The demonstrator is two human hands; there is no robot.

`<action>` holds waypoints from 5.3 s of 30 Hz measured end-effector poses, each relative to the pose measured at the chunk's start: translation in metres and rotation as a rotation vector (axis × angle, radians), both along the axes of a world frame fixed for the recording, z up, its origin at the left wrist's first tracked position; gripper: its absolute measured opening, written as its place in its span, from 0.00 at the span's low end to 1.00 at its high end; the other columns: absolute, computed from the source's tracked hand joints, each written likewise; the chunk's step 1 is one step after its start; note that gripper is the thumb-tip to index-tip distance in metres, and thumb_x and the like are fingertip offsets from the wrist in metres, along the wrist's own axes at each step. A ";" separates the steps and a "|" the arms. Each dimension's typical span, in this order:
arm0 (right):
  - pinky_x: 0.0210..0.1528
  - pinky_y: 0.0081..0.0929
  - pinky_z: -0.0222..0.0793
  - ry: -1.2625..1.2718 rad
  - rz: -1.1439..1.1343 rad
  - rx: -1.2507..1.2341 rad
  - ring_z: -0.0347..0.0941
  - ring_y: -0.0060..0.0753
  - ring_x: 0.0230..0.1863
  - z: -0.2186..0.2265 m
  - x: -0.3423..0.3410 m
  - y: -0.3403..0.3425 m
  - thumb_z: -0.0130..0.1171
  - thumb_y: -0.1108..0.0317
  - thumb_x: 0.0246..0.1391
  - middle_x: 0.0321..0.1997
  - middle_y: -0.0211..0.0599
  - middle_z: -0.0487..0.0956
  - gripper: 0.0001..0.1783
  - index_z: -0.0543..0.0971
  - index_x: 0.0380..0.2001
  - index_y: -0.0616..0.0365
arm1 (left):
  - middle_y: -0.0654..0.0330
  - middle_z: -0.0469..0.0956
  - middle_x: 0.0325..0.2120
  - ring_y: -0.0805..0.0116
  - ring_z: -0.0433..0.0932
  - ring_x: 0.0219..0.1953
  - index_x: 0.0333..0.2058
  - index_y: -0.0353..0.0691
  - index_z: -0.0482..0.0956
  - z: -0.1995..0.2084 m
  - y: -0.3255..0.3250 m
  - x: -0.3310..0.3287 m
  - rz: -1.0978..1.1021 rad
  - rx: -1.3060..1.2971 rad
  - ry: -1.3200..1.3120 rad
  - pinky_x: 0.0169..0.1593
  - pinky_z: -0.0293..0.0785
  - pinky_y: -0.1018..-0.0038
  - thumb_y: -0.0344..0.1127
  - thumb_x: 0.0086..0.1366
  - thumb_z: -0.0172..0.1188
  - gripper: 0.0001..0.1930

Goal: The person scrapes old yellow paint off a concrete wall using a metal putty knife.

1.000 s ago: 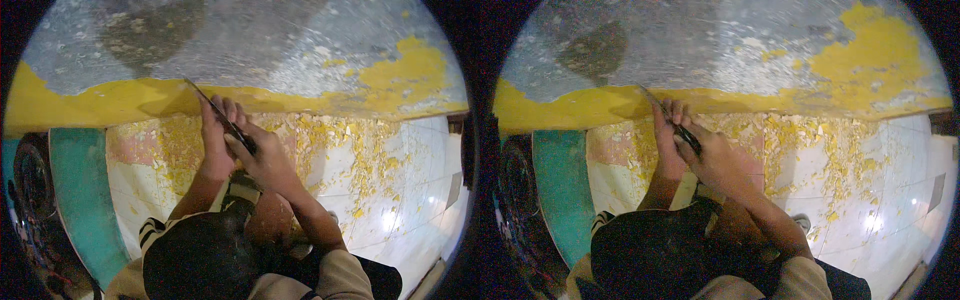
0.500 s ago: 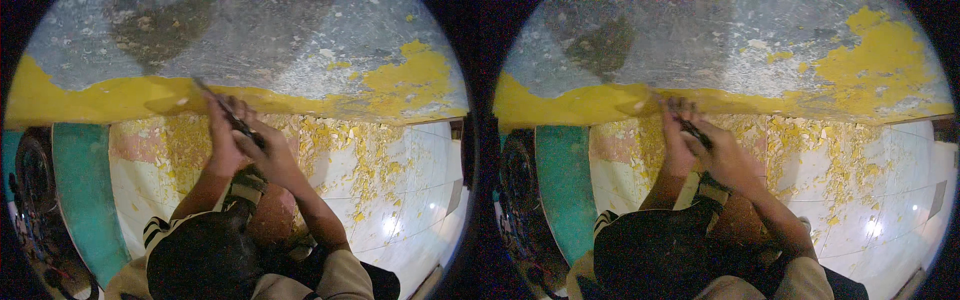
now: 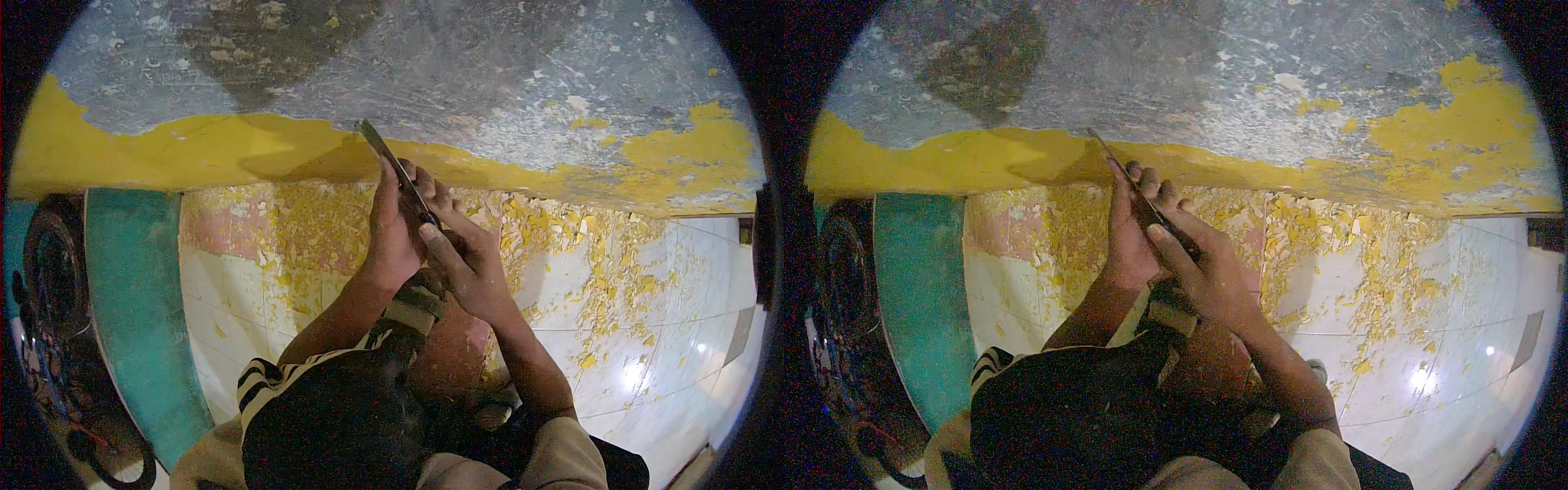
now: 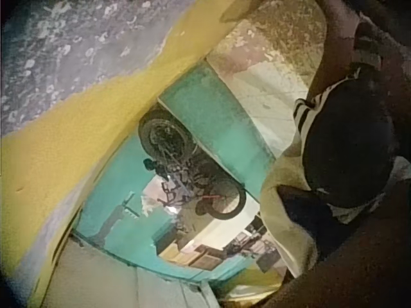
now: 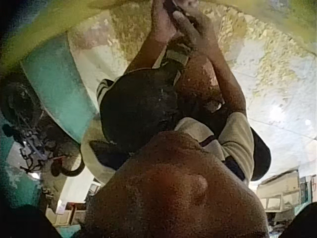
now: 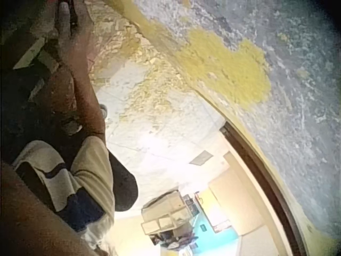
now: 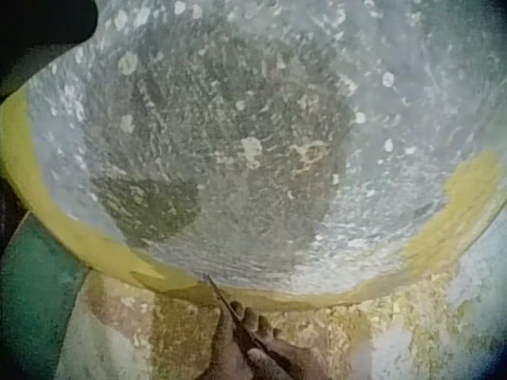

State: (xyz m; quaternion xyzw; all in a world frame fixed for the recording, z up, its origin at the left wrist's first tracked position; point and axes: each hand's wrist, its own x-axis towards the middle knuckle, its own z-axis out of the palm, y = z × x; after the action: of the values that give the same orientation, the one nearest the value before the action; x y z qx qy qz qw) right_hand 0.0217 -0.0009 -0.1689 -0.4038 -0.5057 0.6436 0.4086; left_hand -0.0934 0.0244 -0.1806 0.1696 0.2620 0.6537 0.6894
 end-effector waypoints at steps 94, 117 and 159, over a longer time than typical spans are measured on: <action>0.35 0.36 0.73 0.059 0.017 0.301 0.77 0.55 0.33 0.055 -0.105 0.022 0.52 0.68 0.58 0.34 0.56 0.78 0.16 0.73 0.48 0.62 | 0.65 0.65 0.16 0.68 0.69 0.21 0.28 0.47 0.68 0.055 0.012 -0.100 0.319 -0.002 0.153 0.32 0.71 0.65 0.55 0.69 0.43 0.19; 0.26 0.36 0.69 -0.025 0.249 0.350 0.76 0.48 0.22 0.103 -0.142 0.044 0.53 0.67 0.58 0.25 0.57 0.75 0.14 0.74 0.44 0.64 | 0.68 0.68 0.21 0.73 0.70 0.25 0.32 0.52 0.69 0.084 0.024 -0.155 0.341 0.421 -0.046 0.29 0.69 0.70 0.54 0.69 0.44 0.15; 0.30 0.43 0.69 -0.212 0.226 0.658 0.74 0.59 0.26 0.093 -0.143 0.051 0.51 0.67 0.58 0.24 0.57 0.75 0.17 0.70 0.50 0.61 | 0.71 0.61 0.17 0.75 0.63 0.24 0.28 0.47 0.67 0.085 0.035 -0.156 0.387 0.346 -0.067 0.32 0.64 0.74 0.49 0.69 0.47 0.14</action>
State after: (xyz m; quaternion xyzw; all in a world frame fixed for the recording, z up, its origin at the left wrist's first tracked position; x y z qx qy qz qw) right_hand -0.1209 0.0503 -0.0762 -0.2567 -0.7668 0.4422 0.3881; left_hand -0.2495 0.0596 -0.0958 0.2100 0.1509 0.8137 0.5206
